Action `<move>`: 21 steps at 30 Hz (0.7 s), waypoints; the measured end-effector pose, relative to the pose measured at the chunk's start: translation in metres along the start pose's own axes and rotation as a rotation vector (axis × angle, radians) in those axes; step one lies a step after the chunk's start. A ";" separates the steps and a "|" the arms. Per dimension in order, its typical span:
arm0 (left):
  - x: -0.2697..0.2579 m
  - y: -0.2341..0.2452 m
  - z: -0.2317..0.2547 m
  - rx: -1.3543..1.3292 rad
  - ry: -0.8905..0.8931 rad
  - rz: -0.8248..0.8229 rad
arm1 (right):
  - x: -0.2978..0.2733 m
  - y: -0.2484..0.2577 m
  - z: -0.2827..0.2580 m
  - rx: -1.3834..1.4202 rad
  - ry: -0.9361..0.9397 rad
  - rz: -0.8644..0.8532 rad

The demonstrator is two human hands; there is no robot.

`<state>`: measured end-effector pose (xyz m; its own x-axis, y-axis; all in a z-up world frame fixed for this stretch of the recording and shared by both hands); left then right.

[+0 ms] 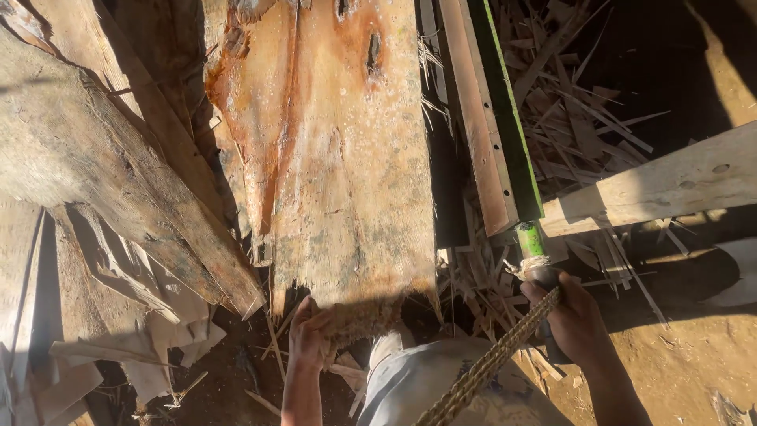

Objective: Processing thin wood veneer sheets using a large manual cutting blade.

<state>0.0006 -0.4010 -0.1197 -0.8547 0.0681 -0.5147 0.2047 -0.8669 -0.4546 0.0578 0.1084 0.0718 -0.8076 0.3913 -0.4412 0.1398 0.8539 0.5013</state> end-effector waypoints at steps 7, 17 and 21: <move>-0.026 0.015 0.064 0.174 0.094 0.029 | 0.007 -0.086 0.104 1.082 0.080 -0.341; 0.014 0.045 -0.008 0.255 0.134 -0.001 | 0.074 -0.288 0.088 0.342 -0.197 -0.523; 0.024 0.057 -0.019 0.339 0.075 0.036 | 0.090 -0.289 0.038 0.477 0.023 -0.446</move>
<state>0.0006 -0.4399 -0.1717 -0.8098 0.0600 -0.5836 0.0531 -0.9832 -0.1747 -0.0336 -0.0896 -0.1410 -0.8582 -0.0387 -0.5119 0.0233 0.9932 -0.1140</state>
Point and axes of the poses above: each hand's wrist, its own x-axis towards the middle knuckle, its own y-axis out of the back of the hand, z = x × y, the point moved 9 cm from there along x, towards the middle knuckle, and after that the axes turned 4 degrees about -z, right-handed, at the moved point
